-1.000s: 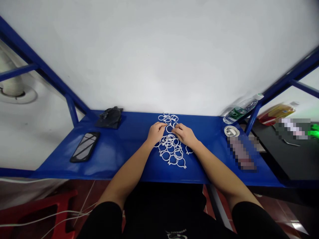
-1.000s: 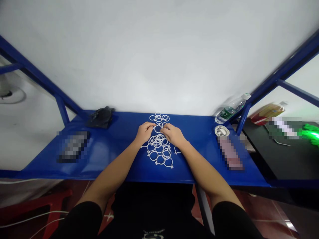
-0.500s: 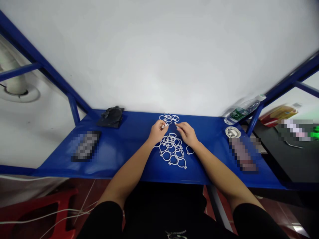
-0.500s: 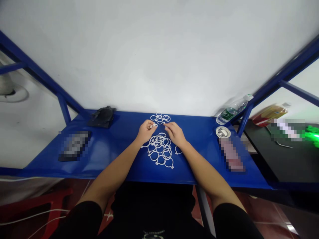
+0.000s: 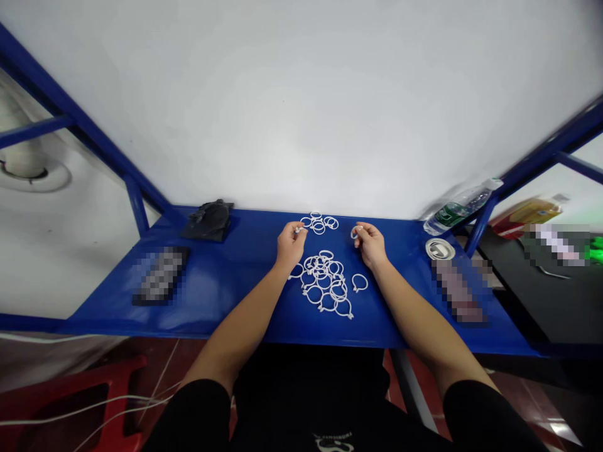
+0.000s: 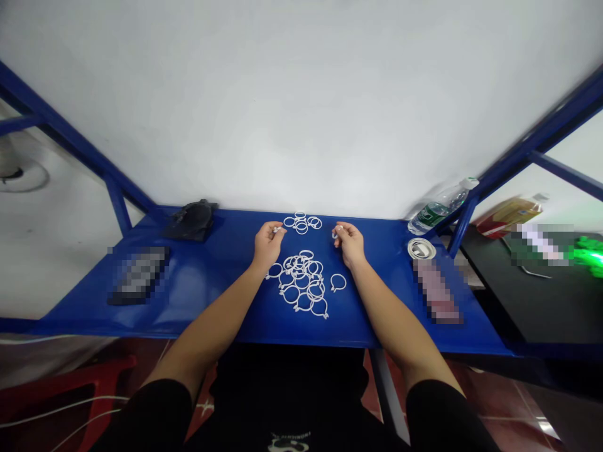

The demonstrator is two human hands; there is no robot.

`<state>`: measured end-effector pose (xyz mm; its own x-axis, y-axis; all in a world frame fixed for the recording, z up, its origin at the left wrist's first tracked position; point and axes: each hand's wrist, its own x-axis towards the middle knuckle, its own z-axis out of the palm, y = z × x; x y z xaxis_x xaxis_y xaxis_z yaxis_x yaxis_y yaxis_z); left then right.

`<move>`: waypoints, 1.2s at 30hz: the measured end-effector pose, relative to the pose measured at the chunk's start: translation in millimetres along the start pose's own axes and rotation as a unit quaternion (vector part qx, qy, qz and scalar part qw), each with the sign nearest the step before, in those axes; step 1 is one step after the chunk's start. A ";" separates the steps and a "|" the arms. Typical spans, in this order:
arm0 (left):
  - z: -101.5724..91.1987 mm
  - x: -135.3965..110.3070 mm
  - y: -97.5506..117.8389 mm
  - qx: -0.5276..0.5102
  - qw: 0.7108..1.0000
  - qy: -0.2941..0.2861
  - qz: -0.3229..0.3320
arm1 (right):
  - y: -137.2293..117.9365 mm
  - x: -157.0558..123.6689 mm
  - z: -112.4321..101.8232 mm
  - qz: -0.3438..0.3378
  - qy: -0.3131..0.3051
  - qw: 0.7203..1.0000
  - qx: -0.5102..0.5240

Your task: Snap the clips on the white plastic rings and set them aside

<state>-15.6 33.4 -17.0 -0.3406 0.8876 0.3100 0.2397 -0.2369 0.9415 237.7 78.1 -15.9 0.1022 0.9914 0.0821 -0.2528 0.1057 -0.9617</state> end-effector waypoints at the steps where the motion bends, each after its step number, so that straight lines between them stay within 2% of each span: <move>1: 0.1 0.3 0.3 -0.002 1.000 0.001 0.000 | 0.1 1.5 -1.7 0.004 0.003 1.000 0.011; 12: 0.4 -1.4 4.9 -0.037 0.999 -0.021 -0.007 | -5.6 2.8 -5.1 0.067 -0.027 0.996 0.055; 23: -1.9 -1.1 1.5 0.001 0.999 -0.033 -0.007 | 0.2 3.4 -7.3 0.033 -0.033 0.999 0.021; 29: -3.4 -2.0 4.1 0.013 0.999 -0.040 0.001 | 2.8 -0.2 -1.8 -0.004 -0.008 1.000 -0.026; 36: -6.9 -2.4 14.0 0.039 0.997 -0.058 0.043 | -0.1 -8.4 6.4 -0.002 -0.071 0.996 -0.051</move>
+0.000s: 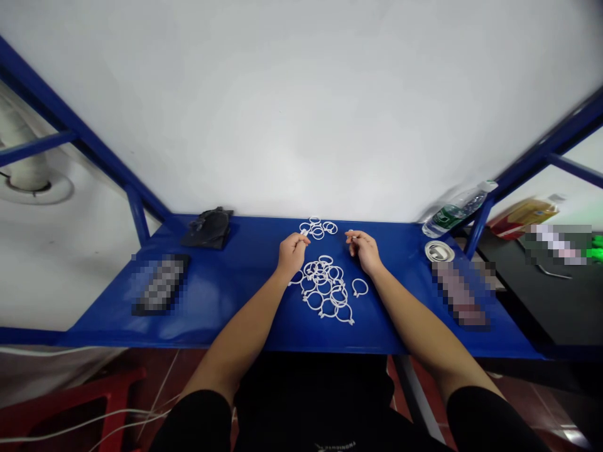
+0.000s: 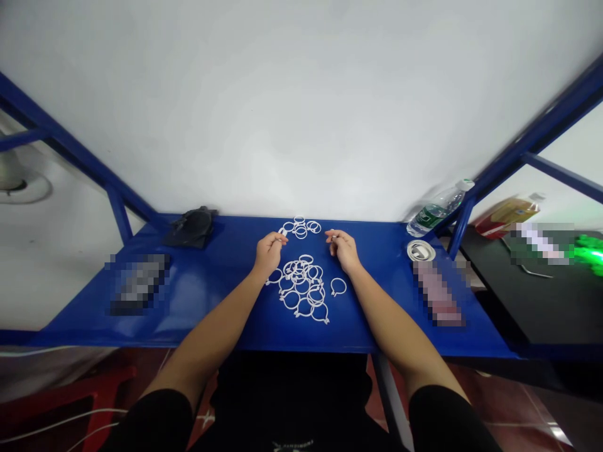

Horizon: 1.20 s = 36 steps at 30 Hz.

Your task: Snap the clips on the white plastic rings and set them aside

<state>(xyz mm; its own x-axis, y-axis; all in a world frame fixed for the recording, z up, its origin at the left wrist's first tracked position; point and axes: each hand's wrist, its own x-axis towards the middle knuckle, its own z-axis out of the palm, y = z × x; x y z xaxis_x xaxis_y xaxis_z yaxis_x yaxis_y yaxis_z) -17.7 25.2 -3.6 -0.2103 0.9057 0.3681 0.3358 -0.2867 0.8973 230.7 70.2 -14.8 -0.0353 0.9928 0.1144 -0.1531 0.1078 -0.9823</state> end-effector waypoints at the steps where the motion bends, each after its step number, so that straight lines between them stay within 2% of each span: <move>1: -0.5 -0.1 1.4 0.008 1.000 -0.006 0.011 | 0.0 -0.2 0.1 -0.001 -0.001 1.000 -0.003; 6: -1.7 -0.9 4.5 0.024 0.998 -0.014 0.049 | -0.9 0.0 -0.6 0.000 -0.004 1.000 -0.011; 12: 2.5 -3.5 1.2 -0.005 0.999 -0.034 0.015 | -2.2 0.5 -1.6 0.010 -0.007 1.000 -0.020; 16: 3.3 -7.0 -1.6 -0.007 0.997 -0.075 0.022 | 1.1 0.7 -3.3 -0.003 -0.015 0.999 -0.050; 19: 2.4 -9.9 -2.0 0.012 0.990 -0.133 0.034 | 2.0 -4.9 -2.4 -0.040 -0.051 0.993 -0.097; 21: 2.1 -11.3 -1.4 0.016 0.985 -0.167 0.040 | 0.6 -12.0 -0.2 -0.068 -0.096 0.984 -0.133; 23: 2.2 -12.0 -0.4 0.023 0.983 -0.174 0.048 | -2.5 -20.0 2.8 -0.096 -0.151 0.966 -0.184; 26: 2.8 -11.8 0.5 0.032 0.987 -0.146 0.054 | -7.8 -28.5 6.3 -0.146 -0.219 0.924 -0.278; 28: 2.7 -11.2 0.6 0.026 0.990 -0.124 0.057 | -9.9 -29.5 6.7 -0.173 -0.232 0.904 -0.315; 30: 2.2 -10.5 0.3 0.024 0.992 -0.100 0.070 | -9.5 -26.8 4.9 -0.185 -0.210 0.900 -0.333; 32: 1.5 -9.8 -0.1 0.025 0.993 -0.078 0.087 | -6.3 -21.5 1.0 -0.192 -0.159 0.902 -0.352; 36: 1.0 -9.0 -1.7 0.045 0.990 -0.062 0.120 | 4.9 -8.6 -7.9 -0.186 -0.082 0.894 -0.398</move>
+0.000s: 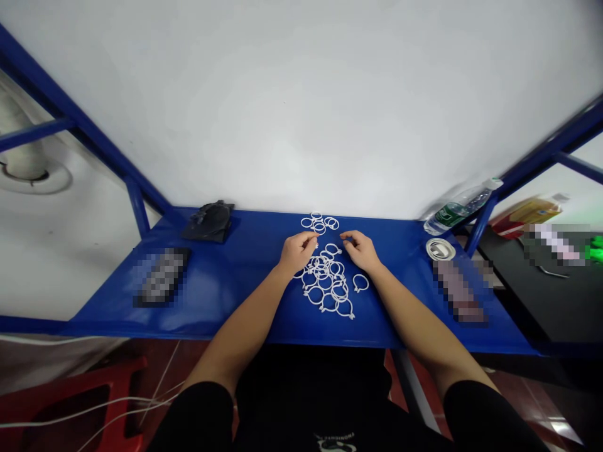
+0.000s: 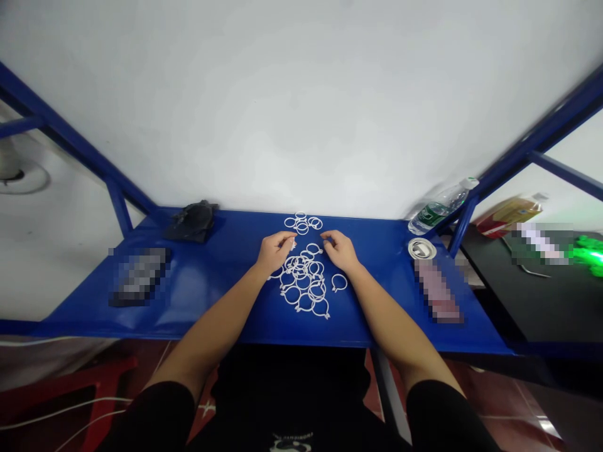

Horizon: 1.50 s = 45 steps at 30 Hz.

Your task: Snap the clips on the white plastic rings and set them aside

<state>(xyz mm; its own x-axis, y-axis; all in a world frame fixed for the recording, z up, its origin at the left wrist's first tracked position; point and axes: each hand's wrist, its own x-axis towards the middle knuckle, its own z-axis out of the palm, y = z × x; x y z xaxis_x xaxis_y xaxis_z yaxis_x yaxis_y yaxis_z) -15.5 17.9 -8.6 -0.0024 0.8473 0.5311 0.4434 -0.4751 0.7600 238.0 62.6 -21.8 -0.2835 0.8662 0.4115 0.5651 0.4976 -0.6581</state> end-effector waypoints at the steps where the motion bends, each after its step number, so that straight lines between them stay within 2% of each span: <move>1: 0.0 0.1 -0.2 0.009 1.000 0.002 0.008 | 3.3 1.7 0.8 0.008 -0.005 1.000 -0.012; 6: -2.7 1.0 3.5 0.030 0.998 -0.010 0.056 | 3.2 19.3 1.2 -0.003 -0.064 0.995 -0.074; 8: -4.7 1.2 7.1 0.035 0.995 -0.037 0.087 | -2.1 32.4 0.3 -0.014 -0.091 0.989 -0.116; 13: -5.7 -0.5 12.2 0.058 0.981 -0.108 0.147 | -10.7 66.9 5.2 0.007 -0.141 0.969 -0.204; 16: -4.4 0.5 9.3 0.066 0.984 -0.076 0.145 | -8.3 75.0 10.4 0.013 -0.172 0.957 -0.235; 19: -4.0 3.7 4.8 0.067 0.988 -0.032 0.132 | -2.5 69.9 10.1 0.011 -0.176 0.957 -0.232; 23: -2.5 7.0 2.3 0.055 0.992 0.031 0.111 | 2.9 50.7 0.2 -0.034 -0.164 0.971 -0.168; 25: -1.1 7.2 2.1 0.052 0.992 0.050 0.102 | 2.6 40.8 -6.8 -0.040 -0.133 0.980 -0.144; 28: 0.4 6.3 1.4 0.047 0.994 0.039 0.092 | -1.3 29.9 -16.9 -0.004 -0.025 0.993 -0.114; 31: 1.1 5.6 0.3 0.042 0.995 0.034 0.087 | -7.8 22.7 -23.5 0.060 0.085 0.994 -0.009; 34: 2.1 5.6 -0.6 0.048 0.994 0.054 0.082 | -13.5 15.8 -25.1 0.155 0.131 0.964 0.170; 38: 2.6 5.0 -2.1 0.046 0.995 0.054 0.077 | -13.3 8.0 -28.3 0.266 0.134 0.888 0.350; 41: 2.1 4.1 -3.5 0.035 0.997 0.042 0.050 | -7.4 6.4 -33.5 0.297 0.121 0.854 0.410; 45: 2.6 4.7 -4.3 0.038 0.997 0.052 0.038 | -0.3 7.7 -33.0 0.294 0.112 0.842 0.437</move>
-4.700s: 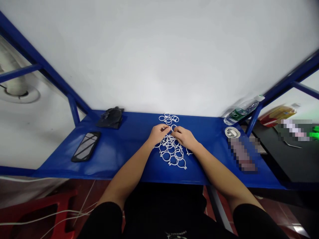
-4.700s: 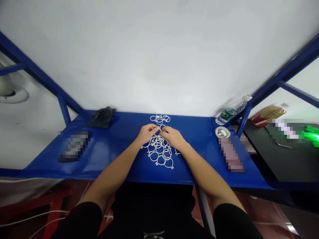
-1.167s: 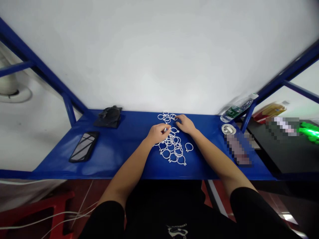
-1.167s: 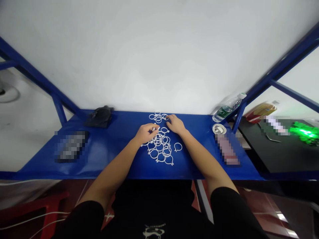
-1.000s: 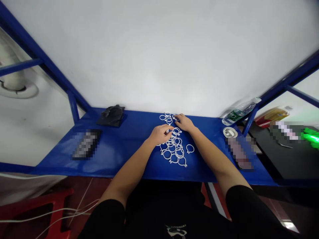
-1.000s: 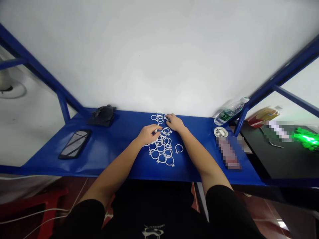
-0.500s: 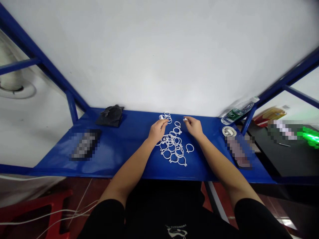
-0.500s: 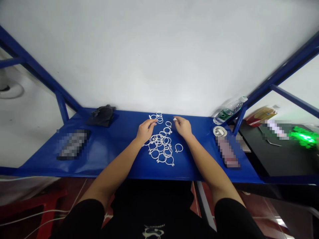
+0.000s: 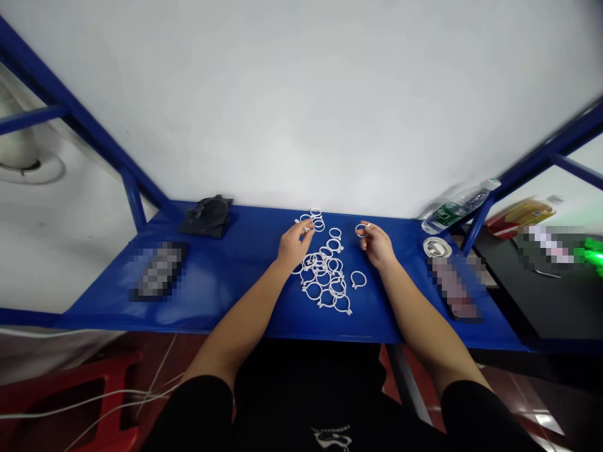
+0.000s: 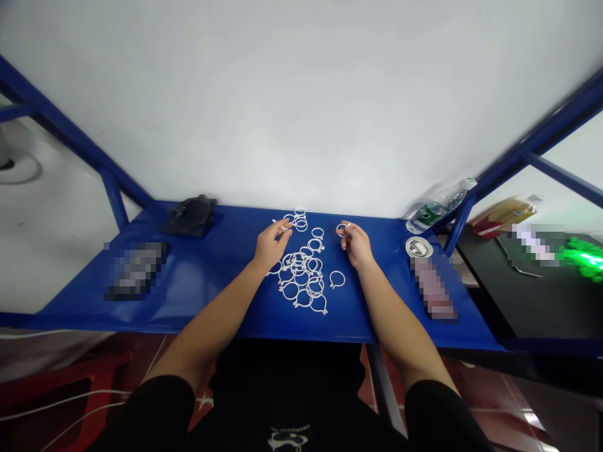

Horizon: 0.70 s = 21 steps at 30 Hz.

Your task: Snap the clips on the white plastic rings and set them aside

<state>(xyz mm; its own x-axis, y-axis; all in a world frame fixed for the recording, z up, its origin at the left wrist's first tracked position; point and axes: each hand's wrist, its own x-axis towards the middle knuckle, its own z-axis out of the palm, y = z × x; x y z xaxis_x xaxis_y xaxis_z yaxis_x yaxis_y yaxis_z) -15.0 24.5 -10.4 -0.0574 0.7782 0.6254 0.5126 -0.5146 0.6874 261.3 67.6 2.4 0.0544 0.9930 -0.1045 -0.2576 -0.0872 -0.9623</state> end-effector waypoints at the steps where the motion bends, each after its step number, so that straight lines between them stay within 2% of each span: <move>1: 0.4 0.3 -0.1 0.006 1.000 0.004 0.002 | 1.7 0.7 0.7 0.000 -0.005 1.000 0.000; 5: 1.3 0.1 -0.6 0.001 1.000 -0.007 0.005 | 8.2 0.2 5.8 -0.013 -0.022 1.000 -0.001; 11: -0.7 -1.9 -0.7 -0.039 0.998 -0.020 -0.048 | 10.9 -0.5 8.0 -0.020 -0.034 0.999 -0.011; 21: -6.8 -0.7 6.3 0.019 0.999 -0.006 0.024 | 9.8 1.6 8.0 0.007 -0.030 0.999 0.010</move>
<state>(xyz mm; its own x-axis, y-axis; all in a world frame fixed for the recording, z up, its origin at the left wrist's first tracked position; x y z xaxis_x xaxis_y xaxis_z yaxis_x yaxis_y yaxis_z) -17.6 18.3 -3.9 -0.0211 0.7569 0.6532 0.5473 -0.5380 0.6411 251.1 69.0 -5.2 -0.0066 0.9948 -0.1016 -0.2770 -0.0995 -0.9557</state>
